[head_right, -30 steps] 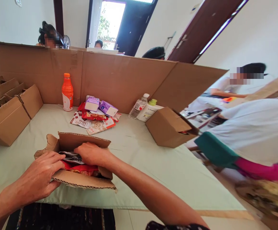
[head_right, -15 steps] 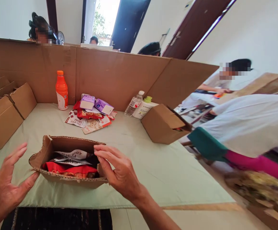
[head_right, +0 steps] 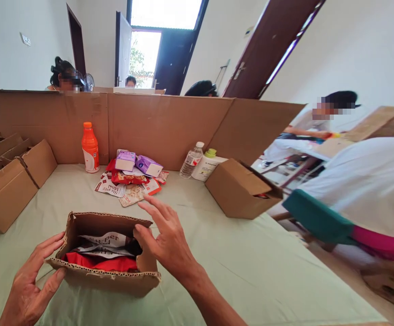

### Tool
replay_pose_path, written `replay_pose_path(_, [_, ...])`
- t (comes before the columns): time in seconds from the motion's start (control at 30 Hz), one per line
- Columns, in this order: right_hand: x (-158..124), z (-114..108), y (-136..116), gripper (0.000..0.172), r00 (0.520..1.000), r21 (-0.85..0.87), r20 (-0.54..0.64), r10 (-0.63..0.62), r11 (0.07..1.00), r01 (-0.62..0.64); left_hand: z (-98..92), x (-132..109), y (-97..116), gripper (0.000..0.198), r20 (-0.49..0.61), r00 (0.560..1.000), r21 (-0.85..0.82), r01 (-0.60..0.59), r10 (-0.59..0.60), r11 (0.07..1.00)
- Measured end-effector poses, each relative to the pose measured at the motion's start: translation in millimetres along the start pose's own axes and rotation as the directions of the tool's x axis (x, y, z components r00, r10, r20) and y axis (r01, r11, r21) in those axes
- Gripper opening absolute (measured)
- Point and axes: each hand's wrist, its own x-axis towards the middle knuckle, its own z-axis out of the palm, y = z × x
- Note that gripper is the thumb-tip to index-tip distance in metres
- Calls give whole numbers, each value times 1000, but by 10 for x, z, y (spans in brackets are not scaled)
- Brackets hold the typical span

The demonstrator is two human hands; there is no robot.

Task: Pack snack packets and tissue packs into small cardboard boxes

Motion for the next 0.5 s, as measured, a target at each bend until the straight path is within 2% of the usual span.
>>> replay_pose_path(0.1, [150,81,48,23,973,-21,208,99,995,-96,44,-12,-16,37,-37,999,-44,17,-19,999])
replay_pose_path(0.2, [285,152,88,30,921,-39,327,213,977,-212,38,15,-13,29,1,997,-44,-78,78,996])
replay_pose_path(0.3, [314,183,119,28,907,18,350,236,966,-258,0,60,15,28,37,993,-21,-108,108,994])
replay_pose_path(0.37, [242,159,128,29,917,110,321,236,953,-284,-16,88,37,30,18,997,-9,-69,69,998])
replay_pose_path(0.43, [114,83,127,38,932,228,287,221,929,-290,-13,114,56,32,-9,1000,4,-13,13,1000])
replay_pose_path(0.5, [-35,-36,119,47,953,358,263,149,902,-240,11,138,71,37,-29,999,12,45,-45,999])
